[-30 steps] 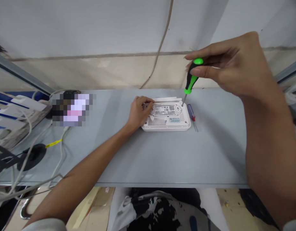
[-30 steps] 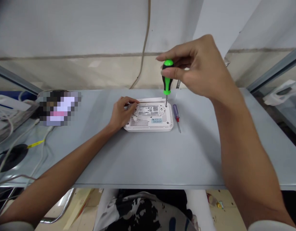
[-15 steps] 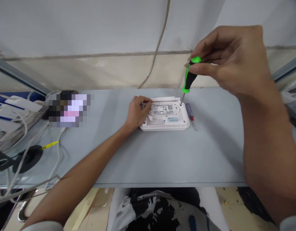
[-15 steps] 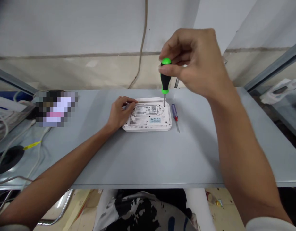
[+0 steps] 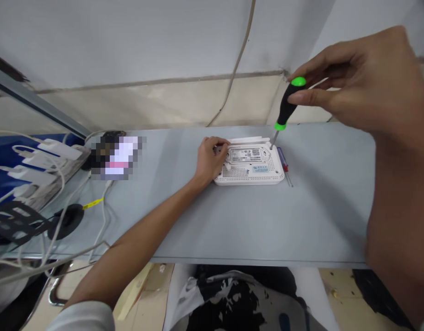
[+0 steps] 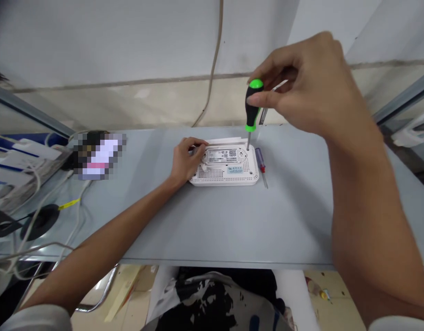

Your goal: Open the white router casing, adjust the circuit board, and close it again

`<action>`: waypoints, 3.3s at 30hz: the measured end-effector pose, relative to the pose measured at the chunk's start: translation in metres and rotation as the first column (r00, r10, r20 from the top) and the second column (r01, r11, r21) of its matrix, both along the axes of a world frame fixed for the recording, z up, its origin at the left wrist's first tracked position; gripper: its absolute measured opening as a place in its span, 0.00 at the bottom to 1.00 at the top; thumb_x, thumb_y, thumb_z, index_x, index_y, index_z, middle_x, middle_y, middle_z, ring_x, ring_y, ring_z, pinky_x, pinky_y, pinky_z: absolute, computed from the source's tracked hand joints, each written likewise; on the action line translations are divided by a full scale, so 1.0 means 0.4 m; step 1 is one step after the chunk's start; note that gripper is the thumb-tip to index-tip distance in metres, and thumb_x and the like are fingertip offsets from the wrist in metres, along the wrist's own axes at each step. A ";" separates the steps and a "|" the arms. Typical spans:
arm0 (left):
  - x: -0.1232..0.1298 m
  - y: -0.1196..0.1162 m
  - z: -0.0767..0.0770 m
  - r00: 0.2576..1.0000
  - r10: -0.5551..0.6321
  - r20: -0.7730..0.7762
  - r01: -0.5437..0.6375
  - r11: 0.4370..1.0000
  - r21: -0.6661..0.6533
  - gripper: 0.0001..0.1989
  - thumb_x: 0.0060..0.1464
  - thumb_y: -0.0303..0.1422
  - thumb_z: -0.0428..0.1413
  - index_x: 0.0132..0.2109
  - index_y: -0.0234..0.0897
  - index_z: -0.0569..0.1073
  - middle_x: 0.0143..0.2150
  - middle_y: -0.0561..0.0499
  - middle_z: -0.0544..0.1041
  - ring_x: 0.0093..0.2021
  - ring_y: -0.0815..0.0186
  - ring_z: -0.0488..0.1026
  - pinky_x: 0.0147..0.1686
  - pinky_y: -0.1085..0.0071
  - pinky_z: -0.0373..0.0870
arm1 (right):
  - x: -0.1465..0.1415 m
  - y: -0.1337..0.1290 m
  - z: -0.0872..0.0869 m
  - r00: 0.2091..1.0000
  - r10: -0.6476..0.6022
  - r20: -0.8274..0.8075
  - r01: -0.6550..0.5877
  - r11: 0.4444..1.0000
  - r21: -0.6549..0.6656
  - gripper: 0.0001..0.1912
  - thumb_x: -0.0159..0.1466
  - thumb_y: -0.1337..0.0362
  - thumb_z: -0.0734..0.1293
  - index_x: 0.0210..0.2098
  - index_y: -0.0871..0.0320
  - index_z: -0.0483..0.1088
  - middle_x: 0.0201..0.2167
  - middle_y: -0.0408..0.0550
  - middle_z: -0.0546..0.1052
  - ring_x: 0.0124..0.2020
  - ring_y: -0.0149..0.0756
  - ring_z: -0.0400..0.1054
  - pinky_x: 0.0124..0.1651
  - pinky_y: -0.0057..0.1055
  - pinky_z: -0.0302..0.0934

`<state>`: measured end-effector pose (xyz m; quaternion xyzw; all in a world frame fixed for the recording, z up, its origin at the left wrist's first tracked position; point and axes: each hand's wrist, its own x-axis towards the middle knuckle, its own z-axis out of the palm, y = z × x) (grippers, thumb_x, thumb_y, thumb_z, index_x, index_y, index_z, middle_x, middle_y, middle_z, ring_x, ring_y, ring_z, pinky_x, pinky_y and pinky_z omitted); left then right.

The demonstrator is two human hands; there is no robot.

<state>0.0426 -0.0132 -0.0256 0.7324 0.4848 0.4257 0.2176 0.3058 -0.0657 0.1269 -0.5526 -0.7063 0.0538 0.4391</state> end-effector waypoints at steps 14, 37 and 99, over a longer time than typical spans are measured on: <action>-0.010 -0.002 0.005 0.999 -0.035 -0.032 0.035 0.999 -0.004 0.08 0.59 0.25 0.58 0.39 0.42 0.81 0.41 0.50 0.82 0.46 0.58 0.75 0.51 0.57 0.73 | -0.002 -0.012 0.015 0.978 0.120 0.170 -0.117 0.993 -0.031 0.13 0.62 0.66 0.75 0.46 0.47 0.81 0.43 0.44 0.85 0.45 0.47 0.80 0.58 0.49 0.70; -0.013 -0.003 0.004 0.994 -0.061 -0.095 0.066 0.997 0.045 0.10 0.59 0.23 0.56 0.39 0.42 0.79 0.41 0.50 0.83 0.47 0.56 0.74 0.52 0.56 0.72 | -0.046 -0.023 0.002 0.904 -0.093 0.418 0.059 0.994 0.094 0.17 0.64 0.59 0.70 0.52 0.46 0.73 0.54 0.51 0.76 0.49 0.58 0.72 0.50 0.52 0.63; -0.018 0.001 0.009 0.992 -0.064 -0.108 0.069 0.997 0.045 0.10 0.60 0.24 0.55 0.41 0.40 0.81 0.41 0.49 0.82 0.46 0.57 0.74 0.51 0.58 0.72 | -0.060 -0.056 0.017 0.879 -0.026 0.476 -0.052 0.988 0.149 0.37 0.59 0.70 0.64 0.65 0.36 0.63 0.67 0.52 0.61 0.69 0.52 0.61 0.54 0.50 0.69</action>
